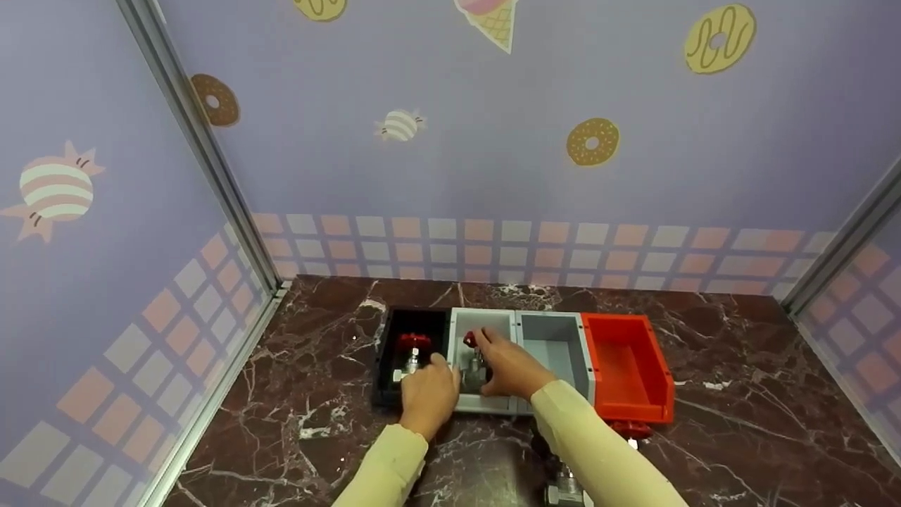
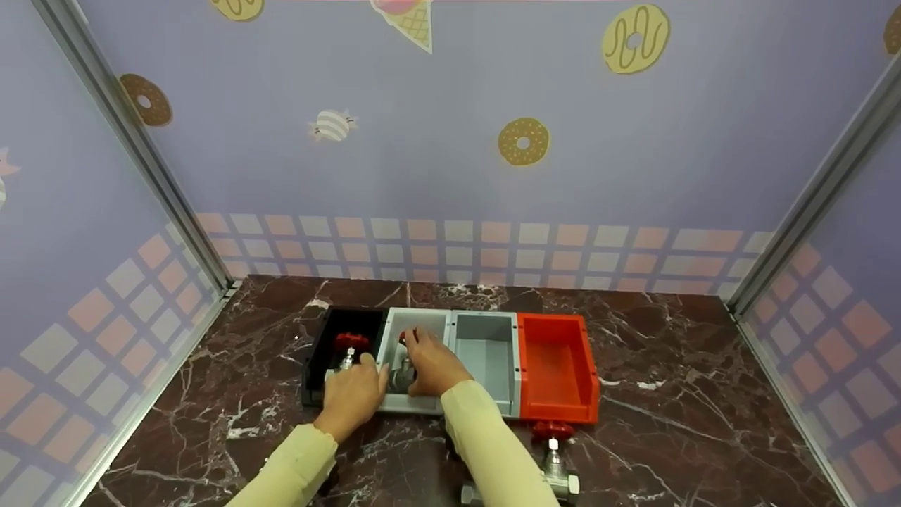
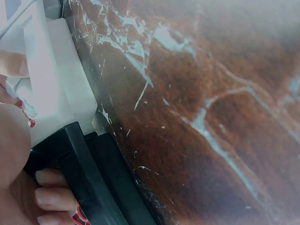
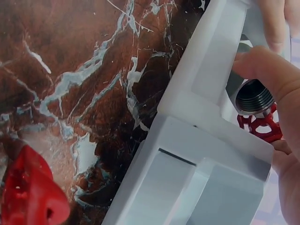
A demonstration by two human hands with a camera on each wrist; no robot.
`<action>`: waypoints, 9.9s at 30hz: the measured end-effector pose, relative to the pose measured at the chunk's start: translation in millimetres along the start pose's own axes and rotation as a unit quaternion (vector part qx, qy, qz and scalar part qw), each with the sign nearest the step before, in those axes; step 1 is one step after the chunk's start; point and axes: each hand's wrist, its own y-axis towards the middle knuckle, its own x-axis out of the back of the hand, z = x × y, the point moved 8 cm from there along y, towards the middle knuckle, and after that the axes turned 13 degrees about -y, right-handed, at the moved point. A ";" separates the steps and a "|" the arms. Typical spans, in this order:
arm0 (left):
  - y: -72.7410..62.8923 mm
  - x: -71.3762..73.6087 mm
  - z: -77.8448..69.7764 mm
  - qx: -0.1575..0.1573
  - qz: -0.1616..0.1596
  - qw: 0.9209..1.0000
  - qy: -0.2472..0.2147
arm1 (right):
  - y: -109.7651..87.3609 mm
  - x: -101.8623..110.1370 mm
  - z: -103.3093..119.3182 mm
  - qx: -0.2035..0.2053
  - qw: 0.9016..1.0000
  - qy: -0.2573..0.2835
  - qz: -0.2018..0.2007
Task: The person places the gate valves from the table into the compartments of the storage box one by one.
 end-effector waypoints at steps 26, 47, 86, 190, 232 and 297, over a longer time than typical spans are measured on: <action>-1.4 -0.5 1.3 -0.007 -0.016 1.000 0.003 | 3.9 -3.8 8.4 -0.019 0.999 -0.006 0.025; -1.5 1.8 -3.0 -0.003 -0.026 1.000 0.008 | 1.5 -3.4 14.9 -0.039 0.990 -0.101 -0.093; 0.5 2.2 -0.1 -0.002 -0.014 1.000 0.004 | -10.5 10.5 -2.1 -0.036 0.997 0.019 -0.073; 19.0 22.6 -38.3 -0.052 -0.018 0.998 -0.014 | -121.9 18.0 -37.3 -0.045 0.995 0.058 -0.070; 6.5 -15.2 -104.5 -0.095 -0.002 0.995 0.000 | -189.6 -14.1 -12.8 0.029 0.997 -0.038 -0.058; -5.0 -25.4 -115.5 -0.111 -0.052 0.990 0.069 | -187.7 0.9 -13.3 0.045 0.994 -0.043 -0.087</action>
